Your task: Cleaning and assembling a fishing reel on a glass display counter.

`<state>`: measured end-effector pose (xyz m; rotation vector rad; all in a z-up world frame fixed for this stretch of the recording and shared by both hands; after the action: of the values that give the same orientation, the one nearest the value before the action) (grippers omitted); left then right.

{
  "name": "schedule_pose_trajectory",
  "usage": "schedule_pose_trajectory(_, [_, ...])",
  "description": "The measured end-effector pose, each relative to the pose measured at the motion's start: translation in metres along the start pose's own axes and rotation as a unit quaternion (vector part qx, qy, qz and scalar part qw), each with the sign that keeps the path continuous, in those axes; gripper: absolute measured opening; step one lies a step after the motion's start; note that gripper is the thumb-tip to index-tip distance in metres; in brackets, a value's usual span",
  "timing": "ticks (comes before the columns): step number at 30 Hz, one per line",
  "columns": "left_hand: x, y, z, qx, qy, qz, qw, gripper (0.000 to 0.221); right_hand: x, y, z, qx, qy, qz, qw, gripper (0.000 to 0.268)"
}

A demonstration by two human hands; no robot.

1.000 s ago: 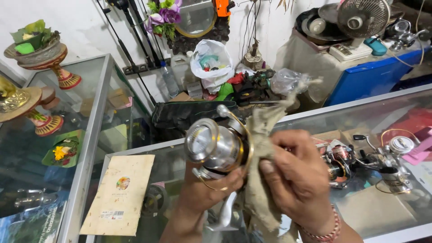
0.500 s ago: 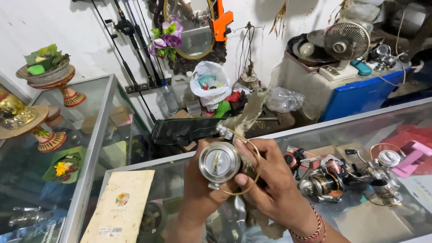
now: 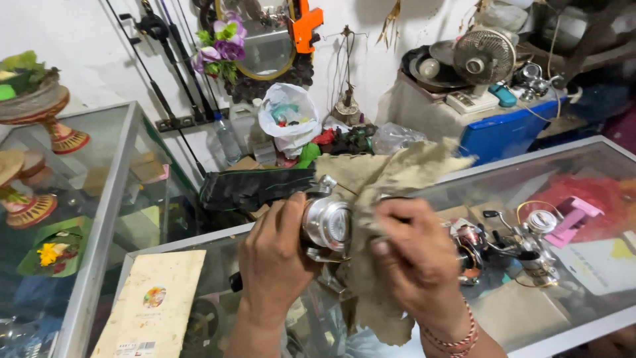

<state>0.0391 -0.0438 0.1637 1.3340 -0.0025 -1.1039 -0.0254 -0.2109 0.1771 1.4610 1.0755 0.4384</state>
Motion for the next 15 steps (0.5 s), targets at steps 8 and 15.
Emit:
schedule_pose_trajectory(8, [0.005,-0.003,-0.006,-0.049,0.056,0.036,0.997,0.032,0.027,0.009,-0.023,-0.088,-0.02,-0.131,0.987,0.043])
schedule_pose_trajectory(15, [0.003,0.0,0.002,-0.01,0.037,0.032,0.999,0.025,0.033,0.007,-0.021,-0.066,-0.048,-0.135,0.987,0.041])
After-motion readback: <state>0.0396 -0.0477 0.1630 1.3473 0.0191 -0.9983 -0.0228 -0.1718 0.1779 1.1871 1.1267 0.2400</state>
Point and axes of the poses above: each hand's wrist, its own y-axis towards the middle knuckle, its own x-axis out of the palm, z = x × y, the point moved 7 cm from there along y, towards the middle knuckle, and after that the axes turned 9 degrees about -x, right-handed, at the moved point
